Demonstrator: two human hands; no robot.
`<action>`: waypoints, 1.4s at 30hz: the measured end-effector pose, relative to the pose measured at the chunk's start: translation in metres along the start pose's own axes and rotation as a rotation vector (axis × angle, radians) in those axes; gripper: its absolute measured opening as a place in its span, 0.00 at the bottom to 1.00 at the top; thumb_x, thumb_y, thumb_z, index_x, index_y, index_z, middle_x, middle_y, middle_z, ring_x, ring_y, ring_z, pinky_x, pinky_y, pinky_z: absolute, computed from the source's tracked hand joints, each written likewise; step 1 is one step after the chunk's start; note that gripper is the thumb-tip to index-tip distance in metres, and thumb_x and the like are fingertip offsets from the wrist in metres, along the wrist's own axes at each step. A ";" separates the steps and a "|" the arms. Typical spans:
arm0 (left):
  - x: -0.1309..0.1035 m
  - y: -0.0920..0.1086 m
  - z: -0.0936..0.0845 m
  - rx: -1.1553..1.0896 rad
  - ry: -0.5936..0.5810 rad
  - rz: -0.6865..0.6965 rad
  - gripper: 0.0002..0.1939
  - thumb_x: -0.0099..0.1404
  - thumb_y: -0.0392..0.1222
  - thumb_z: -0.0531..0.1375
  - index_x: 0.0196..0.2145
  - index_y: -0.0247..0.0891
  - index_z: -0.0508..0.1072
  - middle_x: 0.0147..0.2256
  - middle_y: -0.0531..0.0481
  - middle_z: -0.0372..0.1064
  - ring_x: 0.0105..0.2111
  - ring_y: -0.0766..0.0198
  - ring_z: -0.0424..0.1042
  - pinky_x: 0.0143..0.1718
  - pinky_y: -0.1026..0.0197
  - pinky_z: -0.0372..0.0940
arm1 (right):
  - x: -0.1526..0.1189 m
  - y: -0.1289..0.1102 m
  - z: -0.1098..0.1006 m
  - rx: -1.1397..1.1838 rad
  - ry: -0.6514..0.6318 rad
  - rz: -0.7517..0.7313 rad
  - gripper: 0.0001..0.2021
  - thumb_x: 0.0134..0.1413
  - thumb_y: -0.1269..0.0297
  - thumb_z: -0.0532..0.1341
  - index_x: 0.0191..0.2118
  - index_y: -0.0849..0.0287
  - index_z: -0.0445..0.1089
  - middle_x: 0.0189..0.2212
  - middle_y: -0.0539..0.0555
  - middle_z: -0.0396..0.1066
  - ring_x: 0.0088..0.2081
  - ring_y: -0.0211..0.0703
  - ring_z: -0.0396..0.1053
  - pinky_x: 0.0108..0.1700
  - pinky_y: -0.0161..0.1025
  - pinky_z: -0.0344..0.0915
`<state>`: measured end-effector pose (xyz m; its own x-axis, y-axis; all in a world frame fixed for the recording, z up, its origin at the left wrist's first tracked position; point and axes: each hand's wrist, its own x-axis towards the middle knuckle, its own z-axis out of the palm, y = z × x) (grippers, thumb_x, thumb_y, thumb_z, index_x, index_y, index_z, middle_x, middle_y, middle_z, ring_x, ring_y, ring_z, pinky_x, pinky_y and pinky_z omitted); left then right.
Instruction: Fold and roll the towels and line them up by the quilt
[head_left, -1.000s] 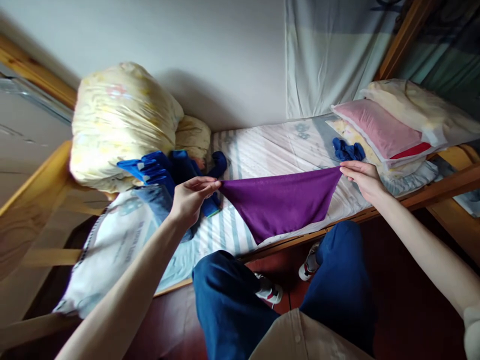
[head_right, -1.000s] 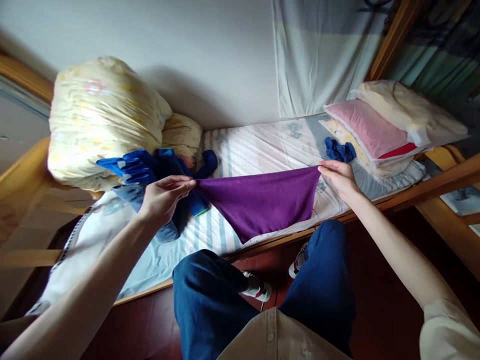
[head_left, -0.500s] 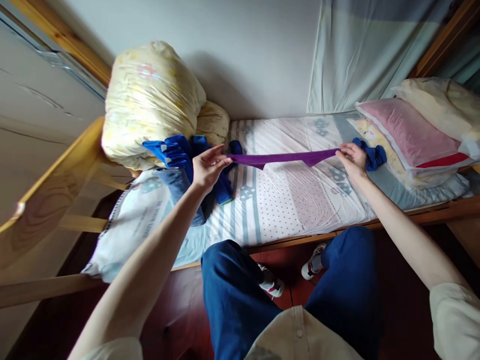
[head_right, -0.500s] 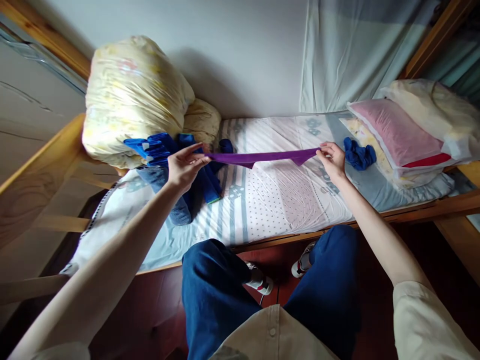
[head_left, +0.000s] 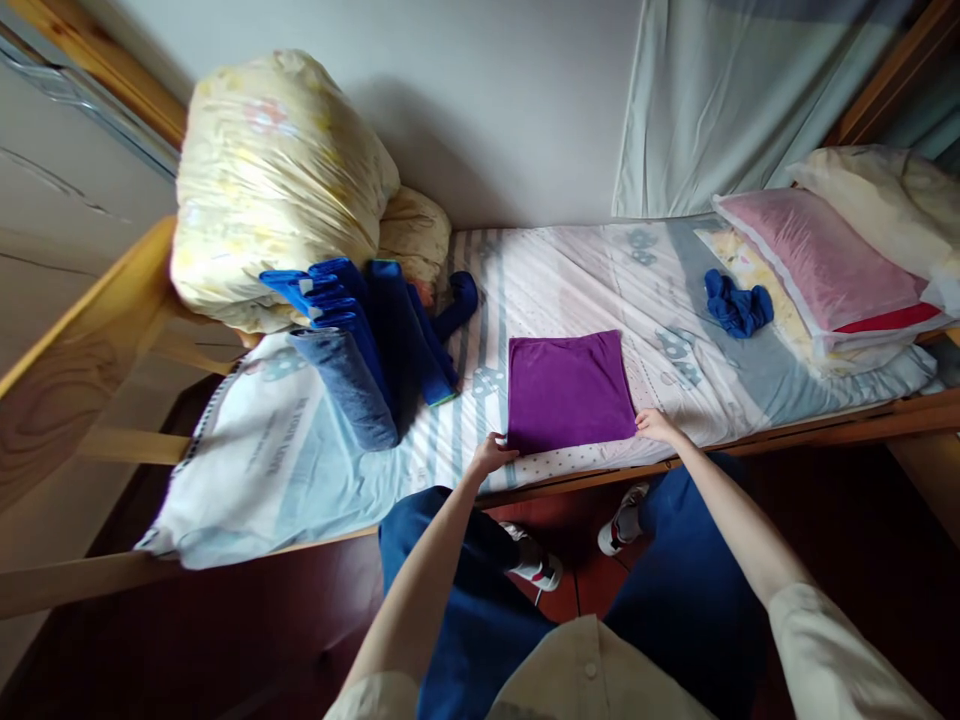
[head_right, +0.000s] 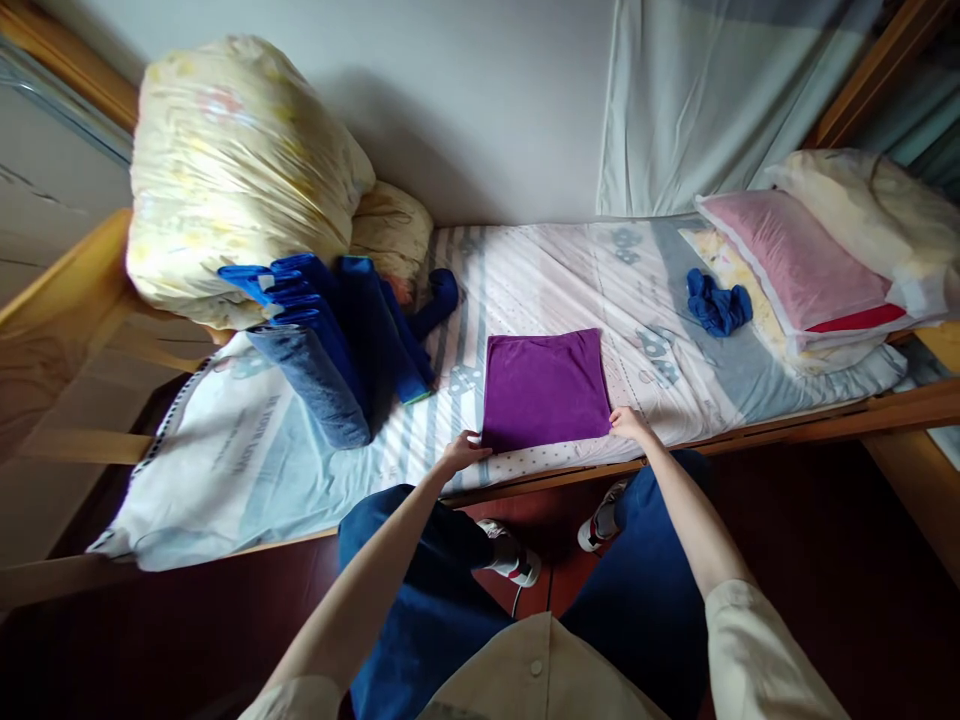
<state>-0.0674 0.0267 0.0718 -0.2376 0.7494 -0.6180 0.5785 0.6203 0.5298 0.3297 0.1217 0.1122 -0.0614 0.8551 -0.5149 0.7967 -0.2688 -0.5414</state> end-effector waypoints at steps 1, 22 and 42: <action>0.000 -0.001 0.006 0.003 0.044 -0.018 0.23 0.58 0.44 0.71 0.48 0.36 0.72 0.39 0.40 0.82 0.44 0.51 0.81 0.42 0.57 0.72 | 0.001 0.003 0.007 -0.014 0.015 0.022 0.12 0.40 0.67 0.74 0.33 0.57 0.74 0.27 0.48 0.77 0.32 0.40 0.76 0.35 0.32 0.69; 0.014 -0.008 -0.012 0.074 -0.011 -0.082 0.11 0.62 0.48 0.66 0.29 0.38 0.79 0.28 0.47 0.79 0.41 0.53 0.81 0.41 0.60 0.72 | 0.015 0.019 0.021 -0.218 -0.032 0.249 0.13 0.47 0.57 0.73 0.36 0.56 0.74 0.29 0.52 0.77 0.35 0.48 0.77 0.36 0.38 0.69; 0.146 0.082 -0.060 -0.044 0.357 0.267 0.11 0.64 0.38 0.64 0.45 0.39 0.77 0.41 0.45 0.81 0.42 0.57 0.81 0.52 0.55 0.72 | 0.032 -0.014 0.124 -0.379 0.481 -0.171 0.30 0.72 0.59 0.48 0.75 0.62 0.56 0.76 0.63 0.50 0.77 0.60 0.43 0.75 0.65 0.41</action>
<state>-0.1019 0.2012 0.0599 -0.3436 0.9128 -0.2209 0.6241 0.3977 0.6725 0.2423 0.0977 0.0206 0.0002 0.9993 -0.0376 0.9625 -0.0104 -0.2711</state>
